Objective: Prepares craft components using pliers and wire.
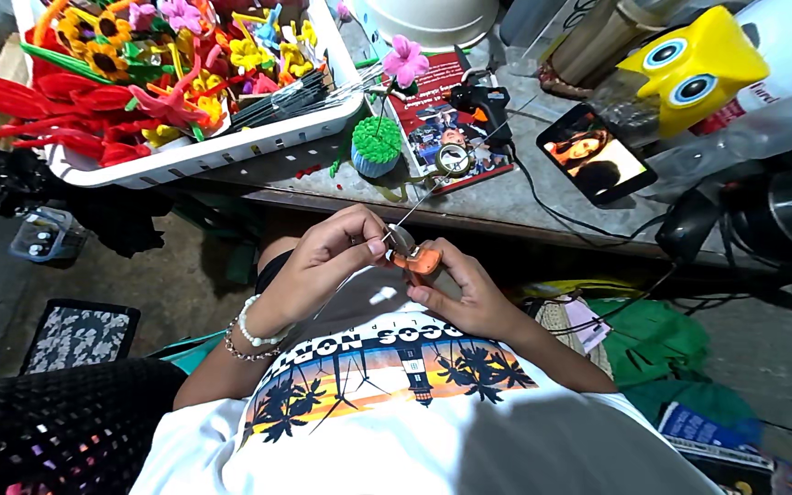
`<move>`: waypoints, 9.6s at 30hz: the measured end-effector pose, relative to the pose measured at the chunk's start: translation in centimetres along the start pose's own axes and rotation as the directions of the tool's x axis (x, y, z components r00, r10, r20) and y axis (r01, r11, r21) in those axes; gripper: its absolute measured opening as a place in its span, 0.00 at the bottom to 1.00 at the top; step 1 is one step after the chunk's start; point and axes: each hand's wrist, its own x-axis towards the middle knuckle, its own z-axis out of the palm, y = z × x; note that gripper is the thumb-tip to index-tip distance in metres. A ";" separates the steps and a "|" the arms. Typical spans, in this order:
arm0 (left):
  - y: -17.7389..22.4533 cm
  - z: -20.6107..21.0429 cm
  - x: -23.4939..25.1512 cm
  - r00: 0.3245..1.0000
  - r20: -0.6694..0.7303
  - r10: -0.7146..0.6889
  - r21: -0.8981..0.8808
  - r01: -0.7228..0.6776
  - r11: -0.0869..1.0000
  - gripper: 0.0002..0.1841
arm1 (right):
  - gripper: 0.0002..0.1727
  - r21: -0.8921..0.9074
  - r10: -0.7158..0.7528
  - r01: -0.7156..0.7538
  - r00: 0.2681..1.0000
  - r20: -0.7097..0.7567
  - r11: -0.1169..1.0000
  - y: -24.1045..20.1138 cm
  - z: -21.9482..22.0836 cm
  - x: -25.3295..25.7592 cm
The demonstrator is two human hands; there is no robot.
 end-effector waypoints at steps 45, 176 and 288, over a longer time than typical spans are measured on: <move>0.0 -0.2 -0.1 0.999 0.016 0.030 0.091 -0.031 0.995 0.09 | 0.24 -0.001 0.020 -0.020 0.996 0.092 1.000 -0.1 0.2 0.4; -0.4 0.2 0.1 0.997 -0.063 -0.046 0.301 0.063 0.952 0.13 | 0.23 -0.214 0.167 -0.168 0.986 -0.023 0.962 1.4 0.8 0.5; 0.8 2.0 2.0 0.996 0.065 -0.062 0.501 0.021 0.865 0.15 | 0.13 -0.226 0.303 -0.306 0.952 -0.052 0.925 -0.7 0.0 -0.6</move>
